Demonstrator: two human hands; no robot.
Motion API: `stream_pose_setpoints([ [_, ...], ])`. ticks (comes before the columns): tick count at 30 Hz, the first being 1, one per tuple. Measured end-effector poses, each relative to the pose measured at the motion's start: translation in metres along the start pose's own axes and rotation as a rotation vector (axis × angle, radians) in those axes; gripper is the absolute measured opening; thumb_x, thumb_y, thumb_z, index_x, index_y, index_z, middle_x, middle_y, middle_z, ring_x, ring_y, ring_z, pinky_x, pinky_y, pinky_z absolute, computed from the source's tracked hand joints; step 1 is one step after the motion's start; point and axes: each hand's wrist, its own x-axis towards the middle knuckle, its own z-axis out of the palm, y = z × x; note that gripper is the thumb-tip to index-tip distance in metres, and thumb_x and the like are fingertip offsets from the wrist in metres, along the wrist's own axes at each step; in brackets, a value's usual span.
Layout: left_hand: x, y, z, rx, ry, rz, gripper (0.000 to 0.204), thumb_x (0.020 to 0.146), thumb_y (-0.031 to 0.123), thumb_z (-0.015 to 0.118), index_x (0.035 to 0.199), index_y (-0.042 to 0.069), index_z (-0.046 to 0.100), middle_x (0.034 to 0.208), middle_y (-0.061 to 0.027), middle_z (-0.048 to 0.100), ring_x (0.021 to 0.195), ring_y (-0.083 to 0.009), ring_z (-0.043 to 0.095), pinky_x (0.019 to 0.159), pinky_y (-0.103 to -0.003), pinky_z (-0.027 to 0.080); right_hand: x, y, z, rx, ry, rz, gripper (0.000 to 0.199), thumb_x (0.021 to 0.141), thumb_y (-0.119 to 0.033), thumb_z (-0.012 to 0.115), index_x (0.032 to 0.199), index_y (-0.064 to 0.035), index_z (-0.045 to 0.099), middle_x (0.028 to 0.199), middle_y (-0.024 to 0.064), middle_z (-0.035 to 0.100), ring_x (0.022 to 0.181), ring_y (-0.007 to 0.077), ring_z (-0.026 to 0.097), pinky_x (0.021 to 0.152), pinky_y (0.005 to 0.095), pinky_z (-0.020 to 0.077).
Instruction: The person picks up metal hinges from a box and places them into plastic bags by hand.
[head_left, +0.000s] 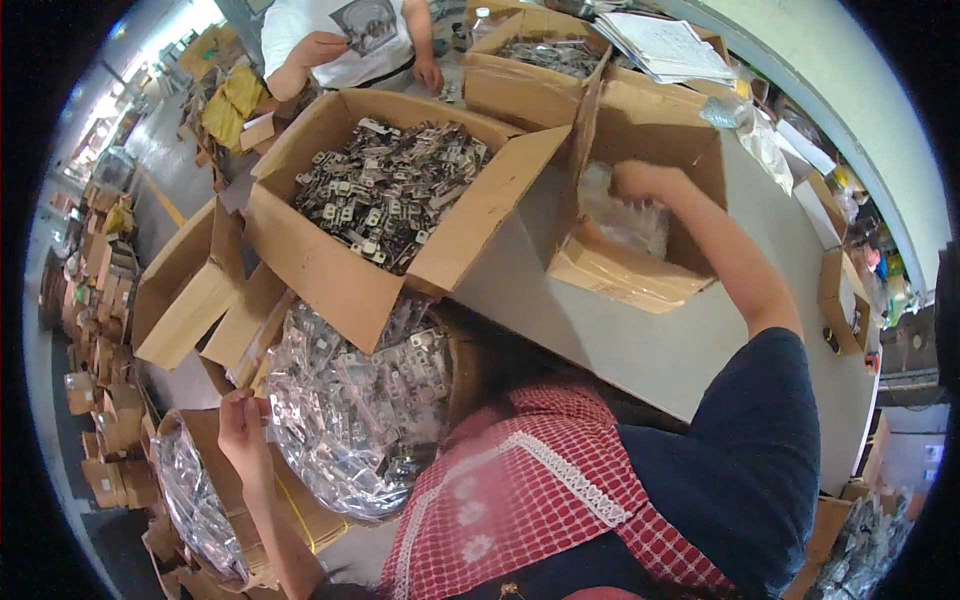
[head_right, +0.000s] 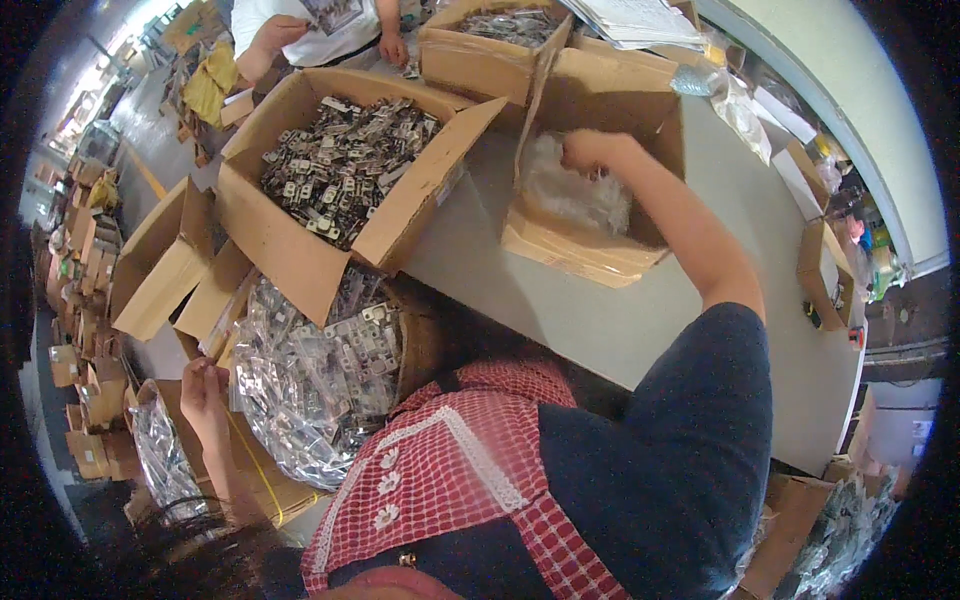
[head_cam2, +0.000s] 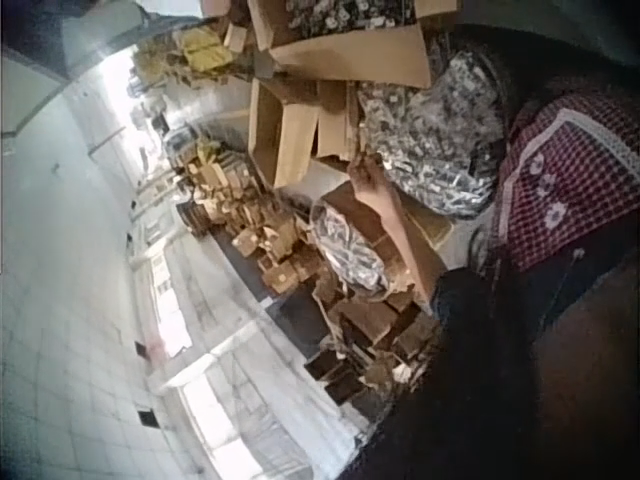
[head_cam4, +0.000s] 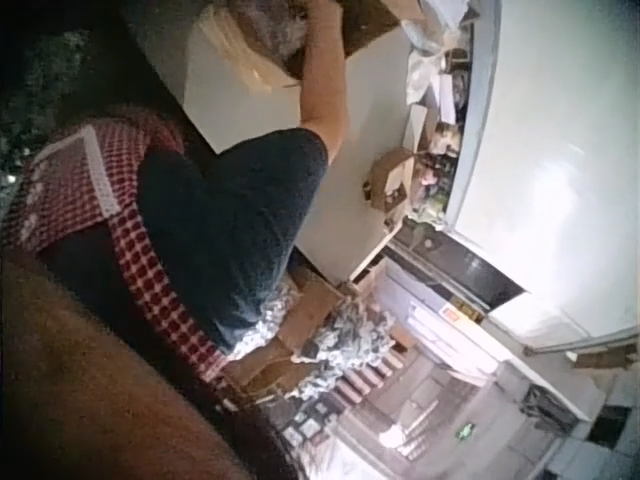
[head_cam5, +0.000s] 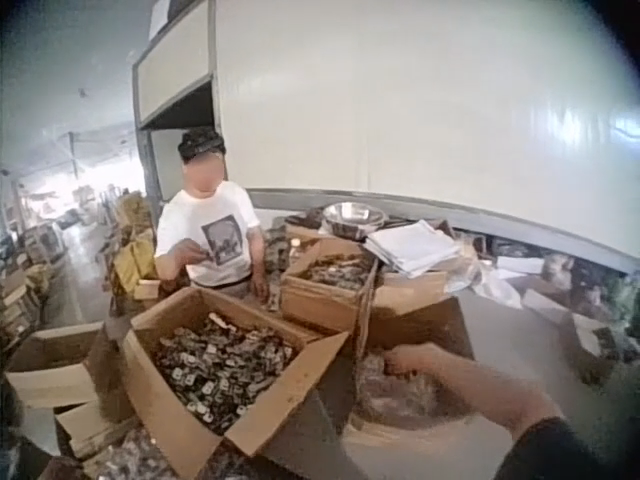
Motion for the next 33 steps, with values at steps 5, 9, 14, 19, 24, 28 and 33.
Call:
stream_pose_setpoints([
  [5, 0.011, 0.031, 0.033, 0.014, 0.028, 0.112, 0.014, 0.103, 0.005, 0.053, 0.113, 0.000, 0.061, 0.090, -0.0055, 0.068, 0.081, -0.0089, 0.062, 0.070, -0.023, 0.050, -0.094, -0.017, -0.064, 0.093, 0.549, -0.260, 0.031, 0.096, -0.020, 0.051, 0.111, 0.0019, 0.067, 0.095, 0.0164, 0.073, 0.087, 0.0317, 0.067, 0.081, 0.0394, 0.0507],
  [9, 0.002, 0.087, 0.100, -0.075, -0.140, 0.143, 0.015, 0.098, 0.002, 0.060, 0.112, 0.000, 0.062, 0.101, -0.0081, 0.069, 0.093, -0.0155, 0.069, 0.079, -0.027, 0.054, -0.174, -0.108, -0.064, 0.780, 0.619, -0.529, 0.020, 0.096, -0.016, 0.066, 0.105, 0.0004, 0.071, 0.082, -0.0008, 0.067, 0.077, 0.0042, 0.057, 0.068, 0.0215, 0.0441],
  [14, -0.002, 0.156, 0.158, -0.121, -0.281, 0.305, 0.071, 0.077, 0.006, 0.082, 0.139, 0.004, 0.049, 0.134, -0.0148, 0.058, 0.115, -0.0278, 0.062, 0.093, -0.039, 0.053, -0.197, -0.197, -0.020, 1.027, 0.366, -0.654, 0.027, 0.093, -0.015, 0.071, 0.117, -0.0058, 0.064, 0.080, -0.0019, 0.069, 0.059, 0.0015, 0.049, 0.051, 0.0190, 0.0335],
  [19, 0.013, 0.175, 0.161, 0.038, -0.117, 0.954, 0.055, 0.070, 0.001, 0.081, 0.123, 0.006, 0.067, 0.132, -0.0151, 0.058, 0.117, -0.0326, 0.057, 0.085, -0.039, 0.054, -0.188, -0.245, 0.004, 1.006, 0.078, -0.653, 0.029, 0.098, -0.022, 0.066, 0.123, -0.0083, 0.060, 0.081, -0.0025, 0.067, 0.059, 0.0017, 0.049, 0.050, 0.0191, 0.0324],
  [24, 0.008, 0.153, 0.139, 0.136, 0.122, 1.029, 0.026, 0.072, -0.003, 0.079, 0.095, 0.003, 0.071, 0.104, -0.0126, 0.070, 0.088, -0.0290, 0.066, 0.074, -0.036, 0.054, -0.161, -0.262, 0.016, 0.929, 0.210, -0.868, 0.025, 0.100, -0.024, 0.063, 0.116, -0.0047, 0.064, 0.095, 0.0049, 0.068, 0.076, 0.0089, 0.060, 0.065, 0.0251, 0.0466],
  [28, -0.001, 0.133, 0.121, 0.351, 0.369, 0.928, 0.021, 0.071, -0.006, 0.073, 0.089, 0.004, 0.067, 0.088, -0.0082, 0.068, 0.072, -0.0249, 0.064, 0.064, -0.033, 0.053, -0.192, -0.282, 0.022, 0.592, 0.784, -1.162, 0.024, 0.094, -0.016, 0.064, 0.115, -0.0025, 0.065, 0.101, 0.0124, 0.065, 0.088, 0.0200, 0.065, 0.078, 0.0313, 0.0518],
  [33, -0.019, 0.143, 0.113, 0.530, 0.291, 0.957, 0.025, 0.071, -0.003, 0.072, 0.093, 0.005, 0.069, 0.090, -0.0067, 0.070, 0.074, -0.0249, 0.065, 0.066, -0.033, 0.053, -0.204, -0.316, 0.035, -0.028, 0.991, -1.356, 0.030, 0.085, -0.010, 0.066, 0.114, -0.0032, 0.064, 0.099, 0.0130, 0.065, 0.088, 0.0294, 0.065, 0.077, 0.0383, 0.0534],
])
